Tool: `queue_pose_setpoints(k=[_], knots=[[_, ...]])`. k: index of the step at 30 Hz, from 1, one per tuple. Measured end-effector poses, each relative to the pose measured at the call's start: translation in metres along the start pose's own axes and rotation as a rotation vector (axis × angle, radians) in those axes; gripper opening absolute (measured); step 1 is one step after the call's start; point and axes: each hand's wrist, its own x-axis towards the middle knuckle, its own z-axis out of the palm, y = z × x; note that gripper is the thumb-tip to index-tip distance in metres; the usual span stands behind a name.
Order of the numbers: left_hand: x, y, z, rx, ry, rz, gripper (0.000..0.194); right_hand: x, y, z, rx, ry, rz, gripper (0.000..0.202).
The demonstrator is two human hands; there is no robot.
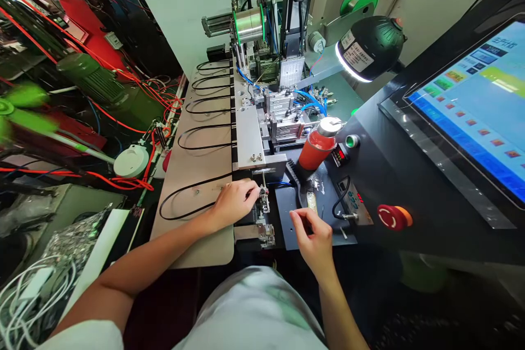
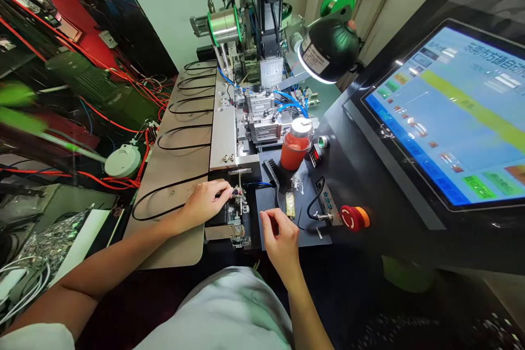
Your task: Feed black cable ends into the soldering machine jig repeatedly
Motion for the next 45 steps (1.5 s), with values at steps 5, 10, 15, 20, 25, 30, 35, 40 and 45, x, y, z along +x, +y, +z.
queue_pose_setpoints(k=[5, 10, 15, 20, 25, 30, 35, 40, 45], knots=[[0.001, 0.001, 0.001, 0.047, 0.003, -0.009, 0.027, 0.010, 0.005, 0.010, 0.091, -0.115, 0.079, 0.026], [0.002, 0.001, 0.002, 0.073, 0.024, 0.004, 0.026, 0.033, 0.003, 0.027, 0.171, -0.198, 0.135, 0.025], [0.001, 0.002, 0.001, 0.085, 0.021, 0.010, 0.026, 0.035, -0.012, 0.037, 0.019, -0.024, -0.107, 0.023], [0.001, 0.002, 0.001, 0.074, 0.022, 0.014, 0.026, 0.026, -0.011, 0.039, -0.060, 0.001, -0.232, 0.029], [0.001, 0.002, 0.002, 0.080, 0.025, 0.010, 0.029, 0.026, -0.010, 0.039, -0.089, 0.006, -0.278, 0.030], [0.001, 0.001, 0.002, 0.082, 0.020, 0.011, 0.028, 0.025, -0.009, 0.039, -0.121, 0.015, -0.299, 0.032], [0.001, 0.000, 0.002, 0.074, 0.021, 0.016, 0.027, 0.021, -0.005, 0.039, -0.121, 0.008, -0.288, 0.034], [0.000, -0.001, 0.001, 0.011, 0.028, 0.038, 0.026, 0.023, -0.010, 0.037, -0.050, 0.050, -0.221, 0.027], [-0.003, -0.001, -0.001, -0.070, 0.039, 0.159, 0.029, 0.033, -0.013, 0.036, 0.245, -0.089, 0.111, 0.020]])
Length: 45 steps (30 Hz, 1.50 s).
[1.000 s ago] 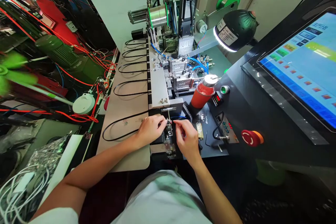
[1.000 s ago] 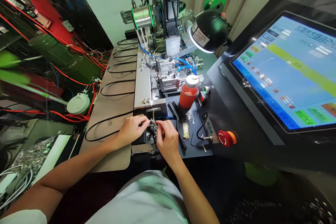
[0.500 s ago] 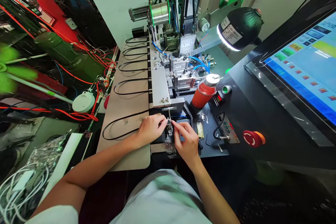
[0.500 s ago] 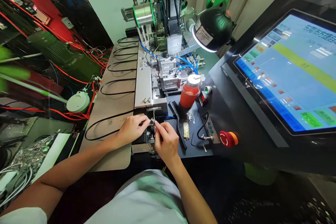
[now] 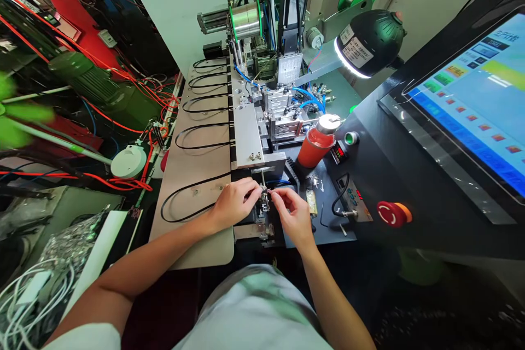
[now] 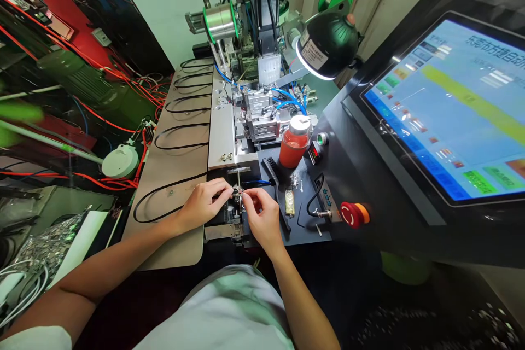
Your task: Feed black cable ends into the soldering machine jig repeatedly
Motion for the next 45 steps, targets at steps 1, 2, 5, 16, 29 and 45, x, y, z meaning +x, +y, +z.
queue_pose_setpoints(k=[1, 2, 5, 16, 29, 45], knots=[[-0.001, 0.000, 0.000, -0.001, 0.000, 0.026, 0.030, 0.002, 0.000, -0.001, 0.078, -0.049, 0.047, 0.021], [-0.001, 0.000, -0.001, 0.001, -0.006, 0.051, 0.030, 0.005, -0.001, -0.003, 0.136, -0.083, 0.077, 0.021], [-0.002, 0.001, -0.003, 0.002, -0.038, 0.141, 0.029, 0.009, -0.004, -0.009, 0.179, -0.136, 0.089, 0.024], [-0.012, 0.032, -0.001, -0.407, 0.093, 0.057, 0.032, -0.012, -0.019, 0.021, -0.042, 0.359, -0.339, 0.016], [0.004, -0.001, -0.003, -0.058, -0.041, -0.095, 0.028, -0.005, 0.005, -0.014, -0.099, 0.166, 0.017, 0.025], [0.008, 0.004, 0.001, 0.132, -0.046, -0.176, 0.027, 0.011, 0.016, -0.008, -0.095, -0.059, 0.041, 0.033]])
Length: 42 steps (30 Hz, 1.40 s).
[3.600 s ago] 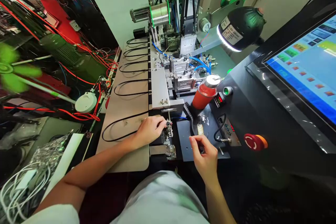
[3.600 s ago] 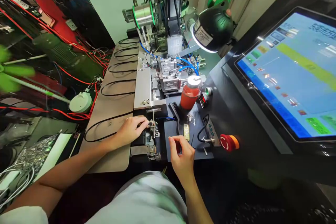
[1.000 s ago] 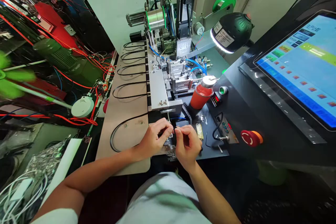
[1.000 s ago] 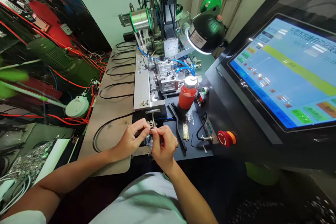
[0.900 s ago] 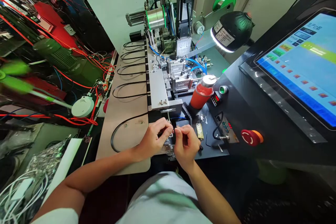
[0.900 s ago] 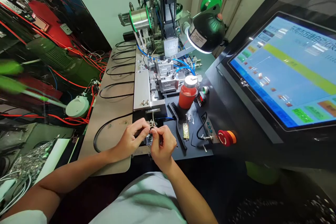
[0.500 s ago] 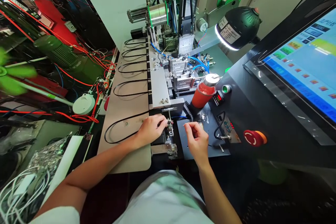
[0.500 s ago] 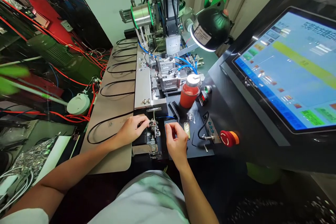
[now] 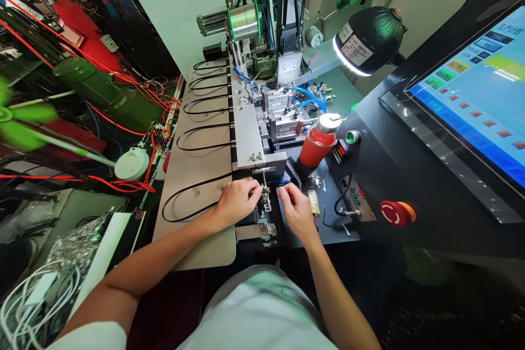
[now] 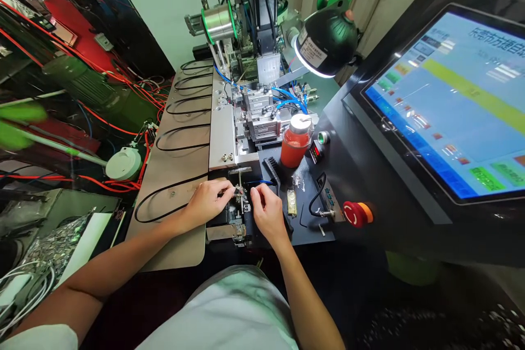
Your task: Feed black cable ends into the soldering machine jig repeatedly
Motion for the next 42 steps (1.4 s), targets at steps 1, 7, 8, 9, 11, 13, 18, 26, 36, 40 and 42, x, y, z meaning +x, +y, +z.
queue_pose_setpoints(k=[1, 7, 8, 9, 11, 13, 18, 26, 36, 40, 42], knots=[[0.000, 0.001, 0.000, 0.007, 0.002, 0.000, 0.026, 0.003, -0.001, 0.003, 0.002, -0.028, 0.000, 0.033], [0.001, 0.003, 0.002, 0.081, 0.016, 0.017, 0.024, 0.013, -0.002, 0.023, 0.052, -0.075, -0.063, 0.032], [0.000, 0.002, 0.003, 0.104, 0.027, 0.036, 0.024, 0.013, -0.001, 0.025, 0.058, -0.059, -0.083, 0.031], [-0.001, 0.001, 0.003, 0.129, 0.041, 0.062, 0.024, 0.013, 0.000, 0.026, 0.065, -0.045, -0.101, 0.031], [-0.005, -0.003, 0.004, 0.177, 0.088, 0.122, 0.023, 0.012, 0.001, 0.028, 0.081, -0.023, -0.120, 0.031], [-0.010, -0.008, 0.004, 0.214, 0.157, 0.199, 0.020, 0.011, 0.002, 0.028, 0.099, -0.009, -0.116, 0.031], [-0.018, -0.015, -0.001, 0.441, 0.238, 0.501, 0.028, 0.010, 0.004, 0.031, 0.147, -0.004, -0.082, 0.031], [-0.015, -0.014, -0.011, 0.532, 0.147, 0.569, 0.027, 0.009, 0.011, 0.020, 0.094, 0.072, -0.010, 0.035], [-0.016, -0.020, -0.013, 0.338, 0.079, 0.304, 0.016, -0.004, -0.003, 0.009, -0.225, 0.079, -0.392, 0.027], [-0.017, -0.018, -0.012, 0.335, 0.086, 0.294, 0.018, -0.005, -0.003, 0.008, -0.156, 0.118, -0.307, 0.023], [-0.017, -0.019, -0.013, 0.325, 0.085, 0.287, 0.018, -0.006, -0.006, 0.004, -0.123, 0.136, -0.229, 0.022]])
